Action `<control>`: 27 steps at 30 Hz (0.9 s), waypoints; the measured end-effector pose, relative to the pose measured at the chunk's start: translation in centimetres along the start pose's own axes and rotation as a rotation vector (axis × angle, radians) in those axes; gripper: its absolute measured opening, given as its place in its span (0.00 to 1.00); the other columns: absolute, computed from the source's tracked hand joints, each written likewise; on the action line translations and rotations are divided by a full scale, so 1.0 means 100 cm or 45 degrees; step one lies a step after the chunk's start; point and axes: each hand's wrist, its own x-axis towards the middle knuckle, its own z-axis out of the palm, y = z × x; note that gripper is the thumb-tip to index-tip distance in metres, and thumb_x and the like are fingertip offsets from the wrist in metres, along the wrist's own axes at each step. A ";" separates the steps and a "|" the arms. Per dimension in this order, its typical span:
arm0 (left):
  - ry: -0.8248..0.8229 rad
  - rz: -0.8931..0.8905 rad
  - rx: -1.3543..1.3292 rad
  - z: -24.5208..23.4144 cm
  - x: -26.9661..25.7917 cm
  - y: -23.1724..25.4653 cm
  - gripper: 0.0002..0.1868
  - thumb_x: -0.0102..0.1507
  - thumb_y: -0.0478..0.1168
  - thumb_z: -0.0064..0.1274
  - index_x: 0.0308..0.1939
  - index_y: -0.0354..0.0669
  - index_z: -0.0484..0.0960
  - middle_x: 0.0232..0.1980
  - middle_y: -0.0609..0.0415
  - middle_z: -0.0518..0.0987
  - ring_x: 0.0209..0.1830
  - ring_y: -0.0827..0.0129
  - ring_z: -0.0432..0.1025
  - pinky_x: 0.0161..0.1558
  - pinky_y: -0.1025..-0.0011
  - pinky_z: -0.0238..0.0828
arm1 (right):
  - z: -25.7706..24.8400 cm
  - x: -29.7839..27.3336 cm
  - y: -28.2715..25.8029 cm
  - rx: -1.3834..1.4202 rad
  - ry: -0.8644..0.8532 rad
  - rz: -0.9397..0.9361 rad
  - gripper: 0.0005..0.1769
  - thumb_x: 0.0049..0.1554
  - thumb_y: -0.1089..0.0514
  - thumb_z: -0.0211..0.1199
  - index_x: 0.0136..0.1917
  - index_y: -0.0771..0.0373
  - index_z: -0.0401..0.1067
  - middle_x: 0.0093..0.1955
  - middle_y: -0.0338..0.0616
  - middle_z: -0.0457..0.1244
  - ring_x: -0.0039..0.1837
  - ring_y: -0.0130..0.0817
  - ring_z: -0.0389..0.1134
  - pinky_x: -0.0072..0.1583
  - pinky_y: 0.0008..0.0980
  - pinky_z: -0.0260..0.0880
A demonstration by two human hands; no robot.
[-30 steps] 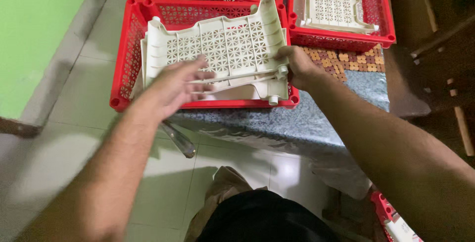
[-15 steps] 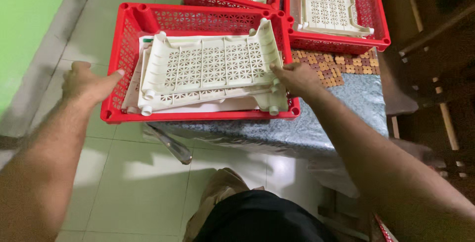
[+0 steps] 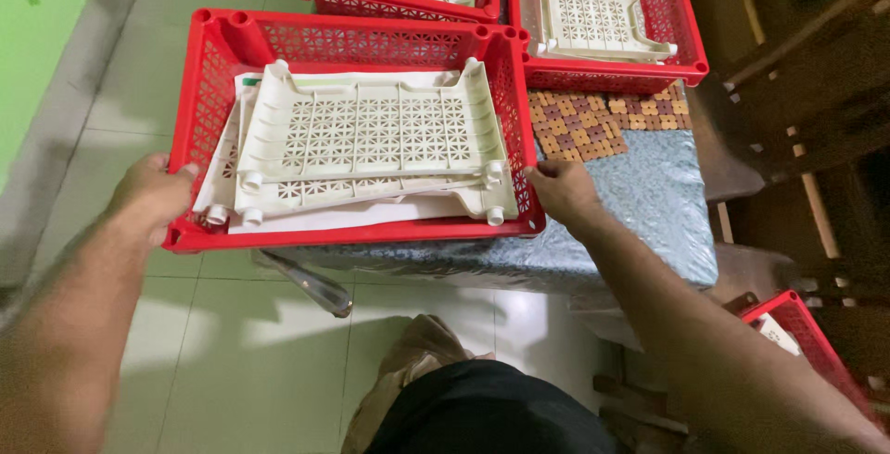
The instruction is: The person assembles plastic crates by inserting white side panels into red base frames. They handle multiple units, aligning the panels and snapping them into place on a wooden chair and table.
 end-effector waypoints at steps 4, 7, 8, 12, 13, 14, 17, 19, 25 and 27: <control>0.033 -0.063 0.027 -0.004 -0.009 -0.012 0.19 0.72 0.43 0.51 0.63 0.35 0.76 0.53 0.43 0.82 0.46 0.60 0.76 0.45 0.58 0.73 | 0.000 -0.025 0.020 0.167 0.020 0.033 0.22 0.61 0.50 0.64 0.60 0.69 0.76 0.50 0.50 0.73 0.49 0.33 0.73 0.52 0.31 0.74; -0.081 -0.048 -0.170 -0.002 -0.013 -0.023 0.18 0.72 0.42 0.49 0.63 0.36 0.74 0.52 0.46 0.82 0.45 0.63 0.76 0.43 0.60 0.74 | 0.002 -0.052 0.039 0.345 0.032 0.030 0.23 0.60 0.51 0.64 0.60 0.70 0.76 0.49 0.50 0.73 0.47 0.31 0.73 0.50 0.31 0.74; -0.108 -0.011 -0.216 0.002 -0.012 -0.025 0.18 0.72 0.42 0.49 0.63 0.36 0.74 0.52 0.47 0.82 0.45 0.64 0.76 0.44 0.61 0.74 | 0.003 -0.059 0.046 0.396 0.044 0.035 0.23 0.60 0.51 0.64 0.60 0.70 0.76 0.49 0.50 0.73 0.47 0.31 0.72 0.49 0.31 0.74; -0.168 0.074 -0.242 0.015 -0.004 -0.019 0.18 0.72 0.42 0.49 0.62 0.34 0.73 0.52 0.48 0.82 0.47 0.65 0.77 0.48 0.62 0.74 | 0.005 -0.071 0.066 0.325 0.134 0.061 0.23 0.60 0.50 0.64 0.62 0.68 0.75 0.49 0.50 0.72 0.46 0.30 0.72 0.49 0.30 0.73; -0.148 0.058 -0.098 0.016 -0.001 -0.014 0.19 0.72 0.43 0.49 0.62 0.34 0.75 0.52 0.46 0.82 0.47 0.62 0.77 0.49 0.59 0.74 | 0.004 -0.071 0.069 0.332 0.131 0.024 0.23 0.60 0.50 0.64 0.62 0.68 0.76 0.49 0.49 0.72 0.46 0.29 0.72 0.49 0.29 0.74; -0.127 0.043 0.047 0.016 0.003 -0.006 0.20 0.73 0.45 0.49 0.63 0.33 0.76 0.51 0.44 0.83 0.47 0.59 0.77 0.50 0.56 0.74 | 0.004 -0.071 0.071 0.340 0.128 -0.013 0.23 0.60 0.50 0.64 0.62 0.68 0.76 0.49 0.47 0.72 0.47 0.28 0.72 0.49 0.29 0.74; 0.031 0.008 0.386 0.021 -0.003 0.012 0.25 0.71 0.49 0.55 0.64 0.34 0.78 0.55 0.35 0.80 0.52 0.48 0.75 0.57 0.50 0.71 | 0.004 -0.067 0.073 0.394 0.126 0.031 0.22 0.60 0.50 0.65 0.60 0.69 0.76 0.49 0.47 0.72 0.46 0.29 0.72 0.49 0.30 0.74; 0.298 0.265 0.592 0.031 -0.014 0.024 0.29 0.66 0.50 0.62 0.62 0.31 0.77 0.56 0.30 0.77 0.56 0.39 0.71 0.59 0.45 0.67 | 0.004 -0.069 0.074 0.531 0.079 0.114 0.23 0.61 0.48 0.62 0.61 0.67 0.75 0.50 0.45 0.71 0.48 0.30 0.71 0.49 0.32 0.75; 0.455 1.059 0.444 0.099 -0.073 0.073 0.25 0.66 0.42 0.65 0.62 0.36 0.75 0.67 0.37 0.70 0.69 0.43 0.63 0.68 0.49 0.58 | -0.013 -0.091 0.099 0.901 0.142 0.261 0.22 0.63 0.47 0.60 0.62 0.65 0.71 0.51 0.41 0.66 0.47 0.31 0.69 0.49 0.34 0.74; 0.247 1.130 0.268 0.137 -0.096 0.103 0.18 0.67 0.42 0.65 0.56 0.39 0.79 0.58 0.42 0.76 0.60 0.50 0.70 0.62 0.54 0.67 | -0.024 -0.104 0.115 0.936 0.198 0.317 0.22 0.63 0.46 0.60 0.62 0.64 0.71 0.50 0.40 0.66 0.46 0.28 0.68 0.49 0.33 0.74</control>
